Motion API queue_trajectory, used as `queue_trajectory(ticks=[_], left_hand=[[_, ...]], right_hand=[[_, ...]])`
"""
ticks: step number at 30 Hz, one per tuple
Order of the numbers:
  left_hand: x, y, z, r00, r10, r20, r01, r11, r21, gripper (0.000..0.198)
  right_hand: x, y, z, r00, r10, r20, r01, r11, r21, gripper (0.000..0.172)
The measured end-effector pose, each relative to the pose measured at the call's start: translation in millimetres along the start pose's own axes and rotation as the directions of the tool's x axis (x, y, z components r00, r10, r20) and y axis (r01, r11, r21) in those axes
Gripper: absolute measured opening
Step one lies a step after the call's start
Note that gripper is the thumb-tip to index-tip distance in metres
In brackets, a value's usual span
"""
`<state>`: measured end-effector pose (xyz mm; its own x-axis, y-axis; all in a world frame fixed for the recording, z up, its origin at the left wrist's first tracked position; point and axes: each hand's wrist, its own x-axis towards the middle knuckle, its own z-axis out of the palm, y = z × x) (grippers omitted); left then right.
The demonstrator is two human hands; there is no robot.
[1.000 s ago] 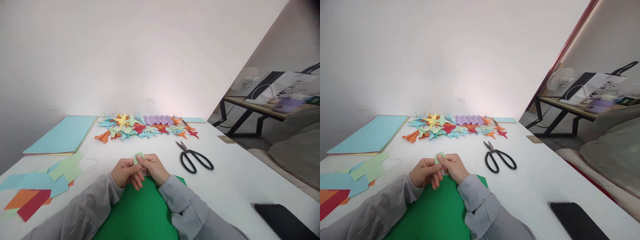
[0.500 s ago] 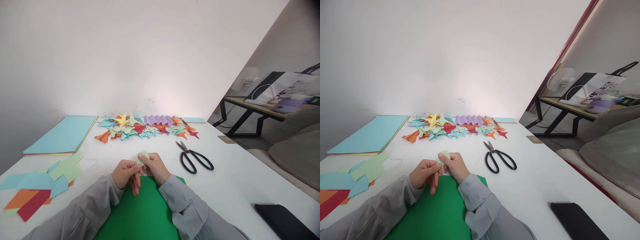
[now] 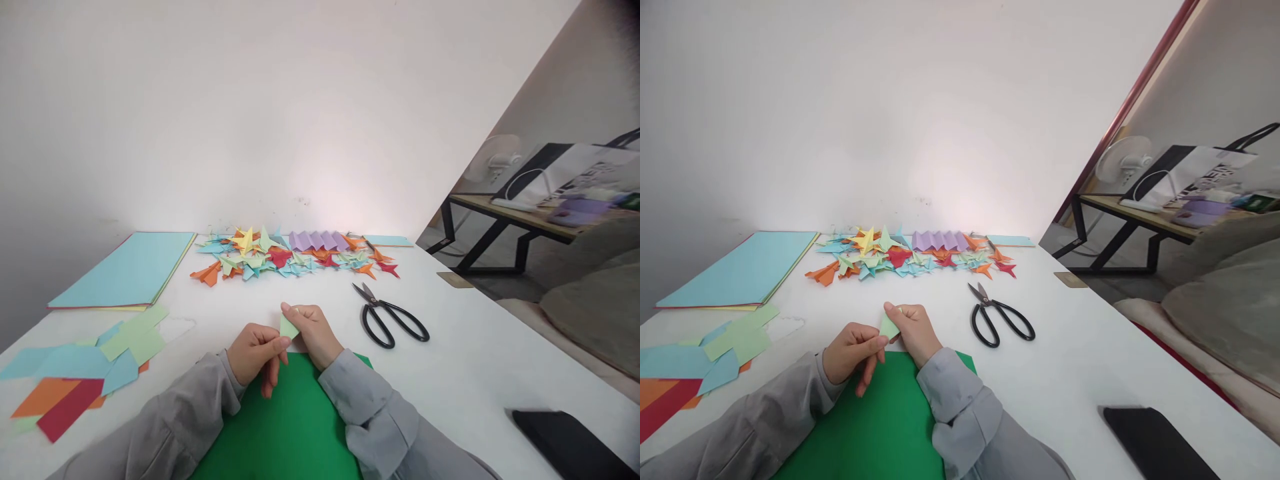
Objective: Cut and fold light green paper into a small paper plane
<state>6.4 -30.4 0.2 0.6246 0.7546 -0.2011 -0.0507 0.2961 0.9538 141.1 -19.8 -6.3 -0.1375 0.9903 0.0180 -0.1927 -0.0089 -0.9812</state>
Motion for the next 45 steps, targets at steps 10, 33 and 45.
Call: queue_trajectory(ticks=[10, 33, 45], left_hand=[[3.1, 2.6, 7.7, 0.997, -0.009, -0.075, 0.004, 0.997, -0.073, 0.034], [5.4, 4.0, 3.8, 0.993, -0.093, -0.080, 0.075, 0.978, -0.196, 0.045], [4.5, 2.7, 5.4, 0.991, -0.082, -0.103, 0.068, 0.989, -0.134, 0.038]], right_hand=[[-2.0, -3.3, 0.1, 0.995, 0.070, 0.075, -0.071, 0.997, 0.010, 0.030], [4.4, 4.2, -1.3, 0.983, -0.053, -0.178, 0.065, 0.996, 0.065, 0.031], [-0.1, -0.2, 1.1, 0.992, -0.019, -0.123, 0.022, 1.000, 0.019, 0.033]])
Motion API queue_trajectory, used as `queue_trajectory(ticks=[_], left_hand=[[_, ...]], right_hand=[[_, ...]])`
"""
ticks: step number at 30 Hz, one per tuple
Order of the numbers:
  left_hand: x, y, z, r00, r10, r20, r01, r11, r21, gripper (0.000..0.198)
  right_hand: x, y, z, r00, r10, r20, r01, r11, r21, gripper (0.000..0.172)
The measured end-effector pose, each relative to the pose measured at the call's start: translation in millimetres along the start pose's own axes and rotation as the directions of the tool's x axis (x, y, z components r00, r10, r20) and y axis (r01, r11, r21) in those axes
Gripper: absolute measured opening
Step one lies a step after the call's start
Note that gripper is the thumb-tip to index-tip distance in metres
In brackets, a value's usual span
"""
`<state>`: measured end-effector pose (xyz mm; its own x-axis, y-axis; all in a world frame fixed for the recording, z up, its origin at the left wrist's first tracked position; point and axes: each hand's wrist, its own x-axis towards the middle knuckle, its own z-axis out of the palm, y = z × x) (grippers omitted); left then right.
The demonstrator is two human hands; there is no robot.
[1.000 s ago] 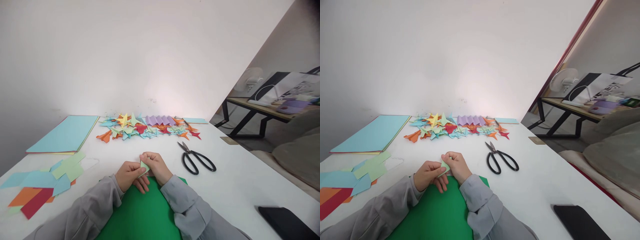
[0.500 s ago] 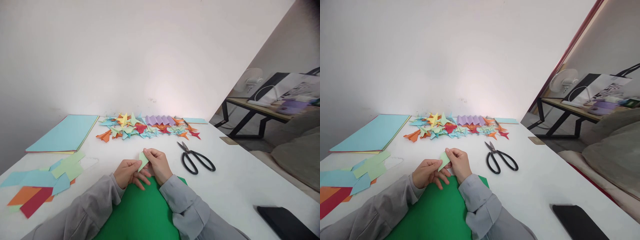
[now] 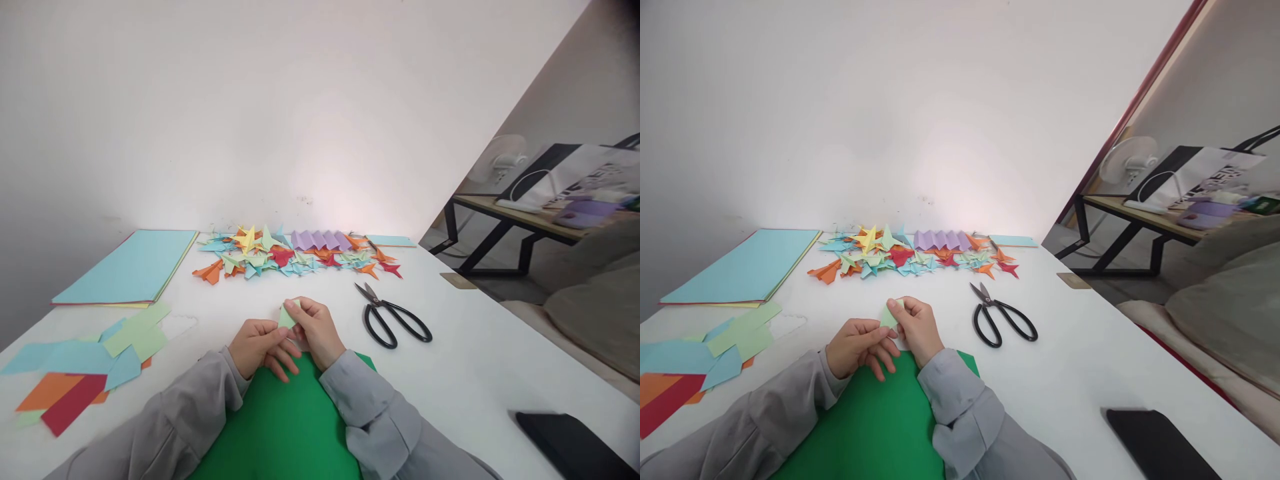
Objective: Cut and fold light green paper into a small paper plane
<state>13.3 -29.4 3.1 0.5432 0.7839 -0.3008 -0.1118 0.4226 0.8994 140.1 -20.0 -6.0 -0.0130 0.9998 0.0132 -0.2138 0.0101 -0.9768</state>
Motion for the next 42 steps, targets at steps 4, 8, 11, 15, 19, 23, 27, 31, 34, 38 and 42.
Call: queue_trajectory(ticks=[4, 8, 11, 15, 19, 23, 27, 31, 34, 38, 42], left_hand=[[0.6, 0.1, -1.8, 1.000, -0.007, 0.029, 0.007, 1.000, -0.014, 0.039], [-0.2, 1.0, -0.6, 1.000, -0.008, 0.023, 0.008, 1.000, -0.011, 0.040], [0.2, 0.6, 0.4, 0.998, 0.053, -0.025, -0.053, 0.999, -0.011, 0.036], [2.1, -1.6, -0.9, 0.992, 0.102, -0.069, -0.102, 0.995, -0.009, 0.033], [2.9, -3.1, -3.0, 0.995, 0.094, -0.043, -0.094, 0.996, 0.003, 0.035], [2.6, -3.5, -3.3, 0.996, 0.086, -0.032, -0.086, 0.996, 0.005, 0.037], [1.9, -3.0, -1.3, 0.996, 0.081, -0.043, -0.080, 0.996, 0.030, 0.036], [0.7, -2.7, 1.4, 0.997, 0.057, -0.055, -0.052, 0.995, 0.083, 0.034], [0.4, -3.1, 1.6, 0.998, 0.047, -0.043, -0.044, 0.997, 0.065, 0.036], [-0.1, -2.9, 0.0, 0.997, 0.071, 0.006, -0.071, 0.996, 0.057, 0.037], [-1.7, -2.3, -1.1, 0.996, 0.088, 0.033, -0.090, 0.994, 0.057, 0.036]], right_hand=[[-2.6, -1.1, -0.3, 0.994, -0.005, 0.108, 0.006, 1.000, -0.006, 0.031], [-2.9, -1.9, -0.8, 0.992, 0.007, 0.129, -0.007, 1.000, 0.002, 0.028], [-3.1, -2.0, -0.5, 0.980, 0.003, 0.200, -0.005, 1.000, 0.011, 0.031], [-4.5, -2.8, 1.6, 0.969, 0.026, 0.245, -0.034, 0.999, 0.030, 0.036], [-4.1, -2.1, 2.9, 0.984, 0.049, 0.172, -0.062, 0.995, 0.072, 0.041], [-1.6, 1.4, 0.7, 0.991, 0.046, 0.126, -0.044, 0.999, -0.019, 0.041], [0.5, 3.4, -1.2, 0.998, 0.004, 0.058, 0.002, 0.994, -0.106, 0.041], [2.6, 3.0, -1.2, 0.999, -0.017, -0.046, 0.013, 0.997, -0.072, 0.043], [3.3, 2.1, -1.0, 0.998, -0.006, -0.061, 0.004, 1.000, -0.023, 0.043], [1.6, -0.5, 0.4, 0.999, 0.022, -0.030, -0.022, 1.000, -0.007, 0.040], [0.1, -1.6, 1.5, 1.000, 0.023, 0.009, -0.023, 0.999, 0.023, 0.038]])
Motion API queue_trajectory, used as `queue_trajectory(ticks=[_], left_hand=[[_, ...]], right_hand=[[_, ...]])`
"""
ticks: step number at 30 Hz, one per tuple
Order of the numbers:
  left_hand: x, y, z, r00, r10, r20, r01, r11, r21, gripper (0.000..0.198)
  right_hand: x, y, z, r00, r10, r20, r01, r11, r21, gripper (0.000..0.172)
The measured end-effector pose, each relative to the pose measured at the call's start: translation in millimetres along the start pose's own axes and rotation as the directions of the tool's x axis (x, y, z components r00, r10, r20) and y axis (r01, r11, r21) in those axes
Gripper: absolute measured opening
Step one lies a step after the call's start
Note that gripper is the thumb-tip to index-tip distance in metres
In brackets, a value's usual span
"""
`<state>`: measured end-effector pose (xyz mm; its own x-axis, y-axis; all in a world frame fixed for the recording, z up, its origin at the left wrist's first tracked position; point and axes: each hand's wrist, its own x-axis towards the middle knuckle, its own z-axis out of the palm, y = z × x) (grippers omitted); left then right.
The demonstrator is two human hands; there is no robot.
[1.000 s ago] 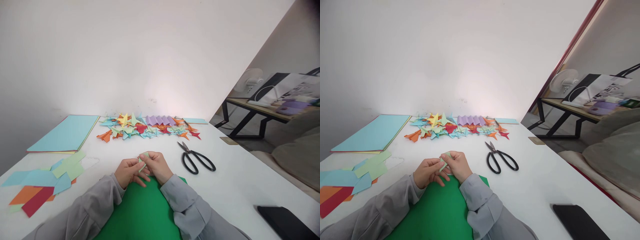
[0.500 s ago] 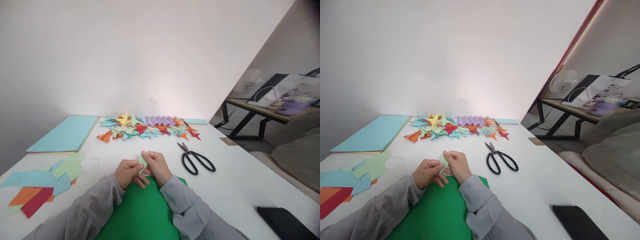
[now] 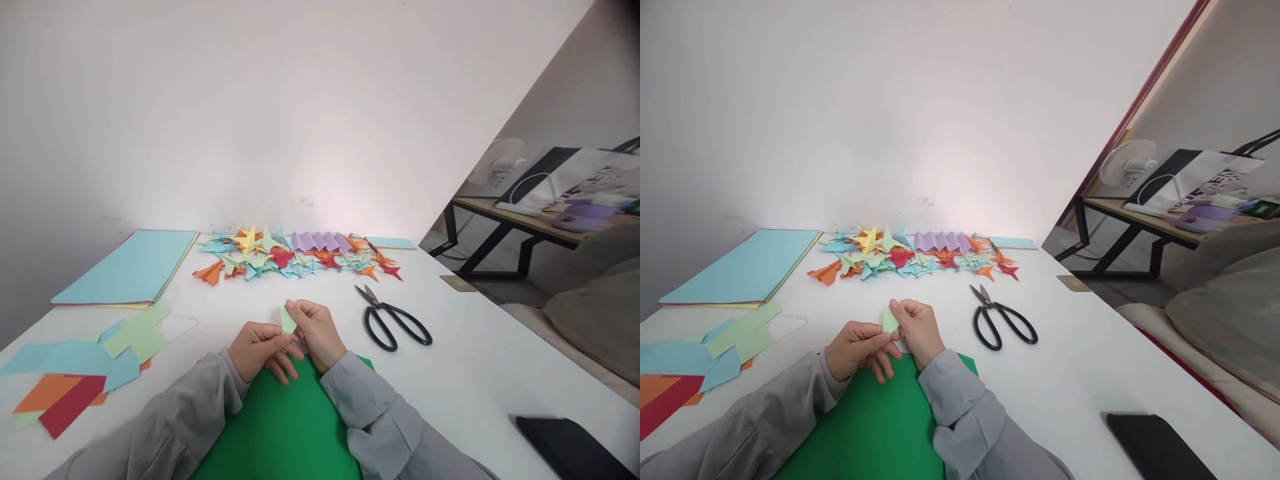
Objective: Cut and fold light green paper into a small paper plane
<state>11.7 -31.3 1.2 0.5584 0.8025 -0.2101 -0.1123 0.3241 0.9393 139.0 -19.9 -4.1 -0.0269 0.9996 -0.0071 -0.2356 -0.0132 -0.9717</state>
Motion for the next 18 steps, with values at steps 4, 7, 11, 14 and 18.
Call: queue_trajectory(ticks=[4, 7, 11, 14, 18], left_hand=[[-0.1, 0.0, -0.8, 1.000, 0.015, 0.013, -0.015, 1.000, -0.017, 0.036], [1.3, 0.8, -1.5, 1.000, 0.000, 0.004, 0.000, 0.998, -0.058, 0.035], [2.4, 2.0, -1.0, 0.999, -0.031, -0.012, 0.030, 0.995, -0.091, 0.032], [2.4, 0.7, -0.3, 0.998, -0.016, -0.061, 0.012, 0.998, -0.062, 0.032], [3.5, -2.6, -2.1, 1.000, 0.002, -0.023, -0.003, 1.000, -0.031, 0.034]], right_hand=[[1.5, 1.9, -2.4, 0.998, 0.023, 0.056, -0.026, 0.998, 0.056, 0.038], [2.2, 1.7, -4.1, 0.989, 0.017, 0.145, -0.023, 0.999, 0.038, 0.031], [1.0, -0.9, -3.6, 0.970, 0.014, 0.244, -0.013, 1.000, -0.005, 0.037], [-0.1, -2.1, -3.4, 0.949, 0.038, 0.312, -0.039, 0.999, -0.006, 0.038], [-0.1, -3.4, -5.9, 0.920, 0.069, 0.385, -0.083, 0.996, 0.019, 0.044]])
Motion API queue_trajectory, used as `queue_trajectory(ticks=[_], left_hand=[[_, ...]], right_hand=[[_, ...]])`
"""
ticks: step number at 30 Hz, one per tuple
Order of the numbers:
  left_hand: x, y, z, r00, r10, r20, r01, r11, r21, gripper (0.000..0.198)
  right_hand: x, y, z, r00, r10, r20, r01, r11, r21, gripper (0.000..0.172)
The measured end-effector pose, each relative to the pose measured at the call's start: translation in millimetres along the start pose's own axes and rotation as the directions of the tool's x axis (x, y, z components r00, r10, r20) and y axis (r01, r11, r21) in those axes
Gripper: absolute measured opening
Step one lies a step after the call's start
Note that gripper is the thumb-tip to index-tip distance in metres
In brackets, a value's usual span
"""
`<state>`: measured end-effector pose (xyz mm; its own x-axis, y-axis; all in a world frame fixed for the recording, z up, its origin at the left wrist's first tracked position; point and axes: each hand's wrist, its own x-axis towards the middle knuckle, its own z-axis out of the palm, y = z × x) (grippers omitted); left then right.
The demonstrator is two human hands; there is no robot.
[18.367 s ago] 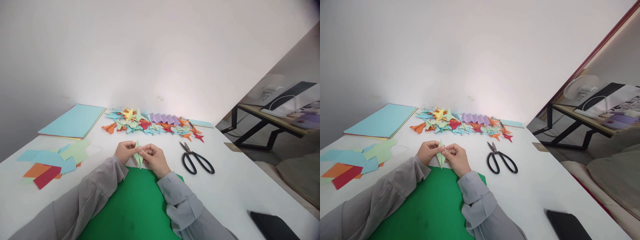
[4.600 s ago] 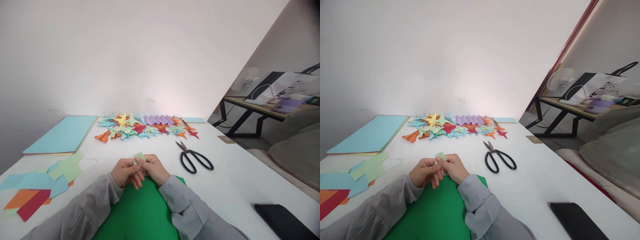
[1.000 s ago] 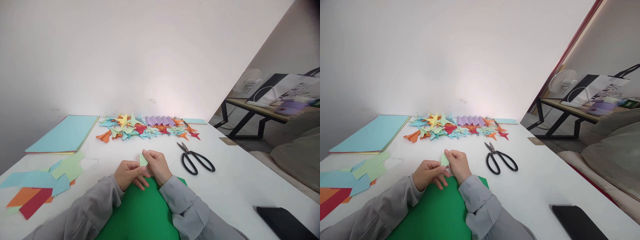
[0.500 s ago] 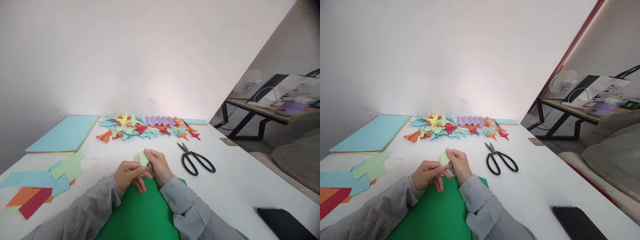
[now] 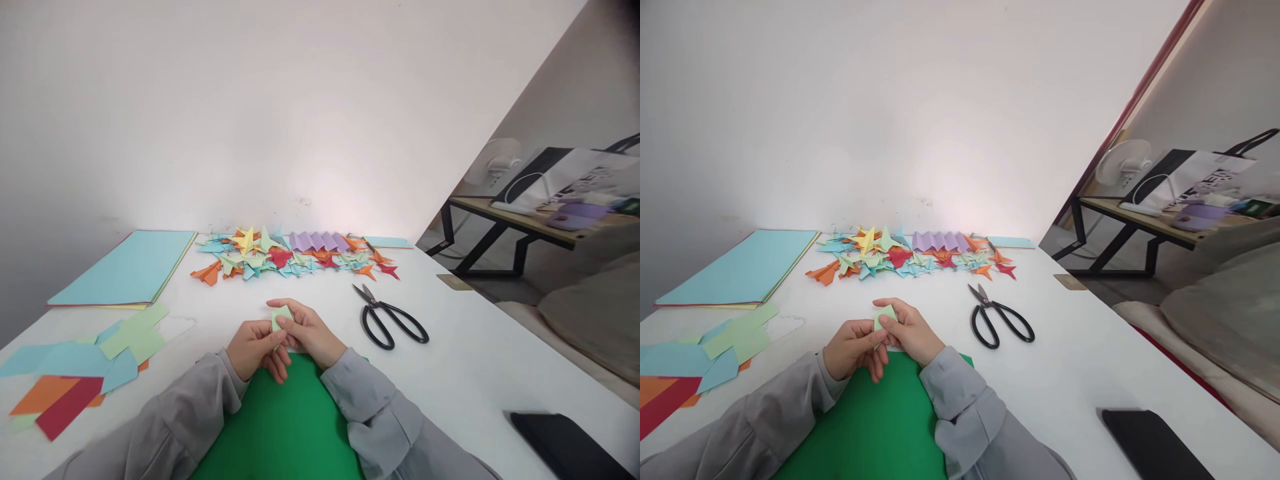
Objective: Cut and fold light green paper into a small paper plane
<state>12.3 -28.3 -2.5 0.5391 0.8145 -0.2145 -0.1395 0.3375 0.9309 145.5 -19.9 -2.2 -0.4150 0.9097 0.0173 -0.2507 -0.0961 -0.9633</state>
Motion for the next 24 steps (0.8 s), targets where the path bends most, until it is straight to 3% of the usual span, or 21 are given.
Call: queue_trajectory(ticks=[5, 12, 18, 24], left_hand=[[0.5, 0.4, -1.9, 0.999, -0.008, 0.041, 0.007, 1.000, 0.022, 0.032], [-6.4, 3.0, 5.0, 0.997, -0.046, 0.062, 0.040, 0.995, 0.091, 0.030], [-5.9, 1.4, 4.4, 0.995, -0.070, 0.069, 0.063, 0.994, 0.094, 0.031], [-4.0, 1.5, 0.9, 0.991, -0.072, 0.109, 0.071, 0.997, 0.017, 0.032]], right_hand=[[-0.7, -2.5, -0.8, 0.999, 0.021, -0.038, -0.020, 1.000, 0.021, 0.051], [-1.3, -1.1, 2.3, 0.991, 0.089, -0.103, -0.096, 0.994, -0.059, 0.028], [-0.8, 3.2, -0.5, 0.997, 0.036, -0.066, -0.041, 0.996, -0.073, 0.031], [1.5, 3.8, 1.1, 0.985, 0.082, -0.152, -0.080, 0.997, 0.020, 0.038]])
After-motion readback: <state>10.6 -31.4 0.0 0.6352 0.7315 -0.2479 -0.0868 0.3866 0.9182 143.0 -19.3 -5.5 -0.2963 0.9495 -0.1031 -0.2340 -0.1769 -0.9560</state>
